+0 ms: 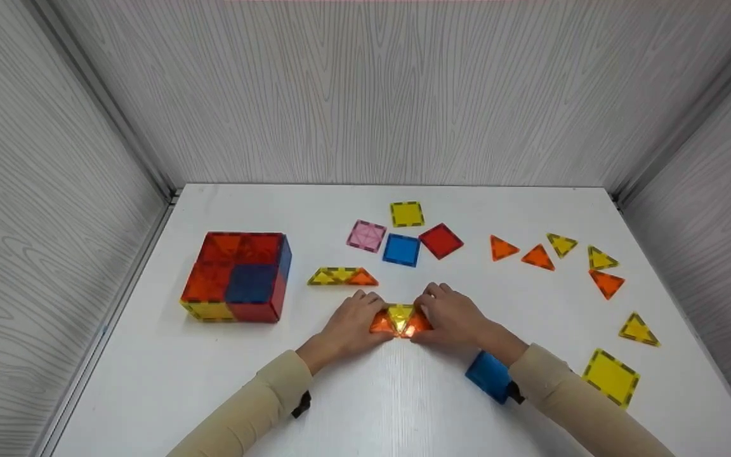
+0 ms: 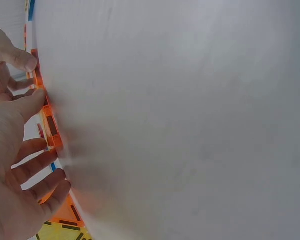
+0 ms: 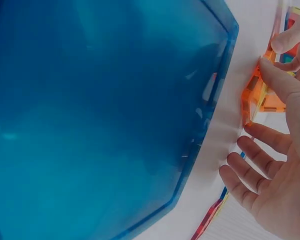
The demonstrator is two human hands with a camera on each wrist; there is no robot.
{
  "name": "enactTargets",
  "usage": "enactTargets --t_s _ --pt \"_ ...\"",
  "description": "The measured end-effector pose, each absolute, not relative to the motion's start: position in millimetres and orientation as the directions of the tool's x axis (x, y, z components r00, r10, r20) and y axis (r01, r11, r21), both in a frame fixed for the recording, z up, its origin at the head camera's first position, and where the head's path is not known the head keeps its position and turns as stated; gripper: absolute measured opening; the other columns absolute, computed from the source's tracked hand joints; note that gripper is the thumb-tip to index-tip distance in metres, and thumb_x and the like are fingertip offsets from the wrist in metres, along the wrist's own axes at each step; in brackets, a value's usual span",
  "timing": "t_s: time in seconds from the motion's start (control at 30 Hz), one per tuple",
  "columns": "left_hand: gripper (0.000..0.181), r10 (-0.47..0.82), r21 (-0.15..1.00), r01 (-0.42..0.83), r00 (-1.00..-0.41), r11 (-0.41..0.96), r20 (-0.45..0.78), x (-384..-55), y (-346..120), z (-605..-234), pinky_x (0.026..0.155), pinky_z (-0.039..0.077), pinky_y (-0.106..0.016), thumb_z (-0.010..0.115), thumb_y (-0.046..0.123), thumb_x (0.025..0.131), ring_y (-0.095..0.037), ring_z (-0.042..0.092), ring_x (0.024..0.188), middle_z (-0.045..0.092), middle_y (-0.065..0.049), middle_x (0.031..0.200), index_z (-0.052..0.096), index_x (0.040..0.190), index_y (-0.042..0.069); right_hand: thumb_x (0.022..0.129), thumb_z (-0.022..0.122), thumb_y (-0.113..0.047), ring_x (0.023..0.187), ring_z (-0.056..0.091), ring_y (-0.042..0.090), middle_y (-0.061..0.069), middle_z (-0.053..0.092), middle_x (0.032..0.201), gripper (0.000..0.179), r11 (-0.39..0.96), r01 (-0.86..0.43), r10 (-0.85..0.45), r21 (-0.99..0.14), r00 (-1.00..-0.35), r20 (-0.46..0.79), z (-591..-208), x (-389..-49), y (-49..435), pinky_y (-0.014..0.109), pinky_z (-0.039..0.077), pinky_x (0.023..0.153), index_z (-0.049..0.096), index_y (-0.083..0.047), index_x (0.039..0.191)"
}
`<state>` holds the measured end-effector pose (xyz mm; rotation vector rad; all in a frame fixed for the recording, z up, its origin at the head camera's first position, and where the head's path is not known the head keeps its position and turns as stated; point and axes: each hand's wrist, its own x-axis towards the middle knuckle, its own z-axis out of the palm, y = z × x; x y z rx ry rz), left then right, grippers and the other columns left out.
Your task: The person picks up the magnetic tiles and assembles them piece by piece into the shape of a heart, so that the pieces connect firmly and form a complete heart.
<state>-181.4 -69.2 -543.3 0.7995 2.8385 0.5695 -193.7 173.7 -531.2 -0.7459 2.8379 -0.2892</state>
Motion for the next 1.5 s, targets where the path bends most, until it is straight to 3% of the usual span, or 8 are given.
enactTargets --t_s 0.17,0.43,0.7,1.0,1.5 --pt "0.059 0.529 0.429 0.471 -0.849 0.77 -0.017 -180 -70 -540 0.113 0.05 -0.043 0.081 0.041 0.092 -0.024 0.056 0.123 0.065 -0.006 0.133 0.063 0.141 0.014 0.084 0.088 -0.047 0.103 0.057 0.016 0.006 0.067 0.119 0.062 0.851 -0.417 -0.477 -0.318 -0.869 -0.135 -532 -191 172 0.034 0.06 0.092 0.063 -0.012 0.129" --pt "0.067 0.479 0.56 0.366 -0.875 0.743 -0.065 -173 -72 -535 0.118 0.049 -0.046 0.085 0.027 0.091 -0.029 0.058 0.133 0.051 -0.013 0.145 0.055 0.15 0.013 0.086 0.089 -0.03 0.093 0.059 0.014 0.007 0.067 0.109 0.053 0.817 -0.308 -0.429 -0.488 -0.89 -0.157 -529 -186 163 0.032 0.061 0.086 0.059 -0.015 0.128" --pt "0.036 0.432 0.619 0.363 -0.901 0.697 0.041 -169 -88 -532 0.109 0.057 -0.039 0.079 0.018 0.095 -0.022 0.063 0.113 0.056 -0.007 0.118 0.067 0.128 0.011 0.095 0.08 -0.024 0.088 0.059 0.016 -0.001 0.07 0.098 0.022 0.745 -0.221 -0.388 -0.629 -0.911 -0.139 -524 -186 152 0.028 0.056 0.08 0.075 -0.016 0.114" --pt "0.014 0.386 0.616 0.398 -0.908 0.679 0.161 -167 -112 -527 0.097 0.06 -0.038 0.077 0.013 0.096 -0.02 0.065 0.101 0.064 -0.005 0.104 0.067 0.106 0.011 0.096 0.079 -0.02 0.089 0.06 0.013 0.001 0.073 0.098 0.013 0.694 -0.381 -0.464 -0.611 -0.886 0.025 -523 -183 131 0.025 0.055 0.081 0.074 -0.014 0.107" --pt "0.015 0.242 0.609 0.226 -0.969 0.761 0.057 -173 -146 -515 0.106 0.057 -0.042 0.077 0.013 0.096 -0.023 0.062 0.112 0.067 -0.004 0.109 0.066 0.106 0.016 0.099 0.074 -0.029 0.1 0.062 0.017 0.002 0.072 0.109 0.017 0.684 -0.383 -0.472 -0.62 -0.881 0.024 -526 -200 87 0.032 0.058 0.09 0.071 -0.018 0.111"
